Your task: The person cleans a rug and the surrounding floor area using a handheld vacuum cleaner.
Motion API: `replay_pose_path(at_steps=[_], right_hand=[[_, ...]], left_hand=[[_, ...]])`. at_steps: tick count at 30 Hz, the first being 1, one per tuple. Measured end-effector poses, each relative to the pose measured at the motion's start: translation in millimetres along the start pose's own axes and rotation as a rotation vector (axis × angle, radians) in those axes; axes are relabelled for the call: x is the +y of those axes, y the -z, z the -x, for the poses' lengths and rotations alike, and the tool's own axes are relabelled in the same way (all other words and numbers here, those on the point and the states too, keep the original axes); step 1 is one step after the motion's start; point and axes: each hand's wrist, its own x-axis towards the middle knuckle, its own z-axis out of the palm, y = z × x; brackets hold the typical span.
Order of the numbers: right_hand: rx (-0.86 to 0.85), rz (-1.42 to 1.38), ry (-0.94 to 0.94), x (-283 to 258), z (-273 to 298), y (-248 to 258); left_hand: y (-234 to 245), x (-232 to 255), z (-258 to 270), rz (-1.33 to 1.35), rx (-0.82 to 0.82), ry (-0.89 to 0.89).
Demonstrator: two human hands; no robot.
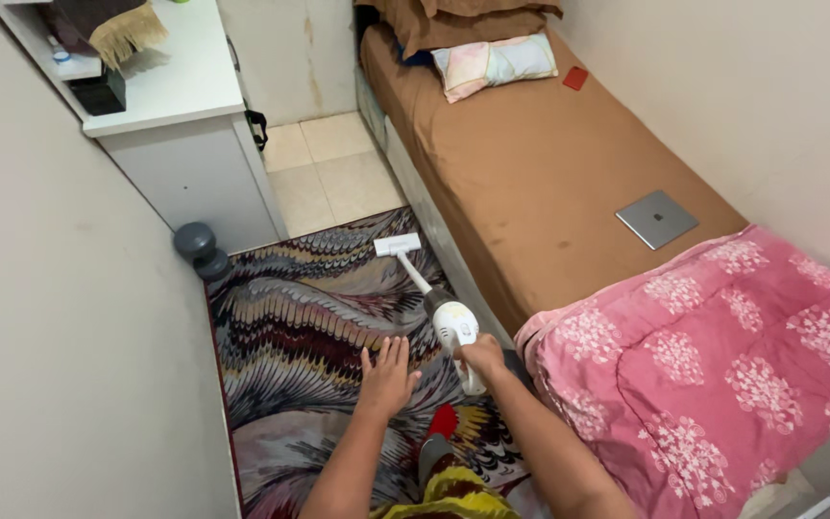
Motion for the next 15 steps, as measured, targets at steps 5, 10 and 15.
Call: replay_pose_path(at_steps=[5, 10, 15], right_hand=[[0.097, 0.138, -0.062, -30, 9, 1], [0.132, 0.181, -0.047, -51, -15, 1], [0.200, 0.257, 0.058, -61, -61, -2]], left_hand=[[2, 0, -12, 0.002, 0.012, 0.018], [7, -7, -36, -0.005, 0.048, 0.029], [19, -16, -72, 0.013, 0.057, 0.049]])
